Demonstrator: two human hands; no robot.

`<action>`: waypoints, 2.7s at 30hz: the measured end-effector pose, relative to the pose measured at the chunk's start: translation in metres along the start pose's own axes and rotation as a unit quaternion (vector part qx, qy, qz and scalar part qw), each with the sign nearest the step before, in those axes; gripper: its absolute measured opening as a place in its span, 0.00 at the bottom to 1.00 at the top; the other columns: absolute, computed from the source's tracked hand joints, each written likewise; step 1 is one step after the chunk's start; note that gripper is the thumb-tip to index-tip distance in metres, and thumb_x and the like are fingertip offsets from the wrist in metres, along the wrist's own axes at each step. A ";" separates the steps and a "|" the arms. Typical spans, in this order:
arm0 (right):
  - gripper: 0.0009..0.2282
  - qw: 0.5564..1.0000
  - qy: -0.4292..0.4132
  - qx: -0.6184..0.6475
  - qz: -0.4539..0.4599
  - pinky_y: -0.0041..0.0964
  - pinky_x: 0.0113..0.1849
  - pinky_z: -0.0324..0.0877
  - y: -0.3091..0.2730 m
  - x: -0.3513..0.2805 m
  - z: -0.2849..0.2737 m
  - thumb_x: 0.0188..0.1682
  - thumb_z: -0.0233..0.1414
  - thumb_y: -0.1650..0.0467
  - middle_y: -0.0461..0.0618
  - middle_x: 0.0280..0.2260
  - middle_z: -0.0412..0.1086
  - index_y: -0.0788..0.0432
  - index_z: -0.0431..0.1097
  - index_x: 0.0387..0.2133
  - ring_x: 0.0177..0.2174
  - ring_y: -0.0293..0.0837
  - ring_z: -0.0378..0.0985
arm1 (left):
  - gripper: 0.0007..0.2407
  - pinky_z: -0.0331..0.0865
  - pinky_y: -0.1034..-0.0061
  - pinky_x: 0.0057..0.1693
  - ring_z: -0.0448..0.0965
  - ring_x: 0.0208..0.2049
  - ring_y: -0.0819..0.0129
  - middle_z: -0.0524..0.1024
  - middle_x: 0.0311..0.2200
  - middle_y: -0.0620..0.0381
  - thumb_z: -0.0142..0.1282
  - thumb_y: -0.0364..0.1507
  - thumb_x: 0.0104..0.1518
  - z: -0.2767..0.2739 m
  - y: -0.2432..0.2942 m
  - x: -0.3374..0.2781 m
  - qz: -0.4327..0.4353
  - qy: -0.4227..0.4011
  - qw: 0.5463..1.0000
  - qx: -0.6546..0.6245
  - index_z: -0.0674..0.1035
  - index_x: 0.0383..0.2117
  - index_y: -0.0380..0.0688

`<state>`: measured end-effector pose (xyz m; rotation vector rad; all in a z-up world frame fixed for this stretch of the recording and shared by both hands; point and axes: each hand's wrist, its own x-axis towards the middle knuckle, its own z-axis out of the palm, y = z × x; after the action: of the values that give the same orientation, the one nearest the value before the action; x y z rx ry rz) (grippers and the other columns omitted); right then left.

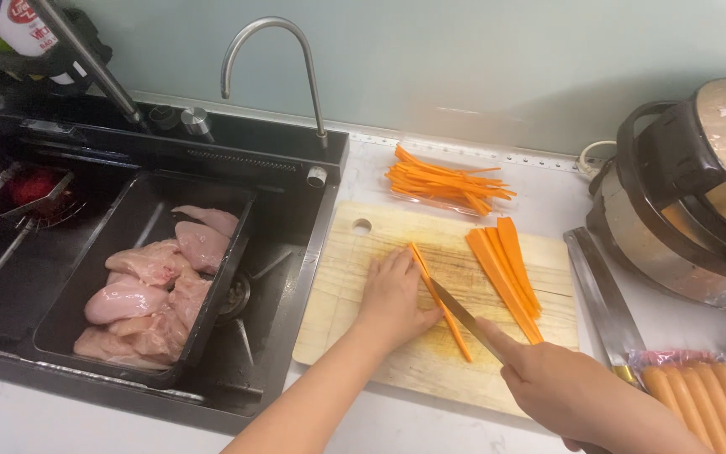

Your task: Cutting carrots into thin julienne strips on a wooden cutting board using a chef's knife.

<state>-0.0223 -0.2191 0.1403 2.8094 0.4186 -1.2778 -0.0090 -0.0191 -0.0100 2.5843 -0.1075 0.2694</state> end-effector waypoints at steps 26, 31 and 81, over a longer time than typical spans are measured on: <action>0.34 0.981 -0.117 0.130 -0.079 0.35 0.30 0.72 0.328 0.075 0.084 0.56 0.49 0.68 0.41 0.26 0.66 0.37 0.37 0.74 0.26 0.33 0.72 | 0.29 0.54 0.51 0.66 0.59 0.65 0.50 0.65 0.60 0.44 0.67 0.40 0.46 0.000 -0.008 0.012 -0.002 -0.044 0.999 0.024 0.74 0.52 0.36; 0.34 0.947 -0.068 0.293 -0.116 0.33 0.28 0.76 0.308 0.086 0.073 0.54 0.54 0.69 0.41 0.26 0.66 0.39 0.44 0.73 0.25 0.32 0.72 | 0.15 0.65 0.58 0.59 0.70 0.58 0.58 0.73 0.53 0.54 0.61 0.29 0.49 0.018 -0.051 0.039 0.125 0.050 0.985 0.107 0.78 0.45 0.46; 0.52 0.888 0.296 0.326 0.130 0.39 0.43 0.77 0.092 0.148 0.012 0.42 0.64 0.60 0.43 0.43 0.77 0.43 0.30 0.76 0.38 0.44 0.84 | 0.20 0.62 0.54 0.56 0.68 0.58 0.51 0.68 0.52 0.51 0.61 0.23 0.41 0.003 -0.055 0.251 0.110 -0.033 0.984 0.134 0.81 0.46 0.51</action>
<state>0.0854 -0.2753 0.0148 3.6140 -0.4890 -0.5318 0.2439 0.0206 0.0127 2.8514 -0.4082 0.2967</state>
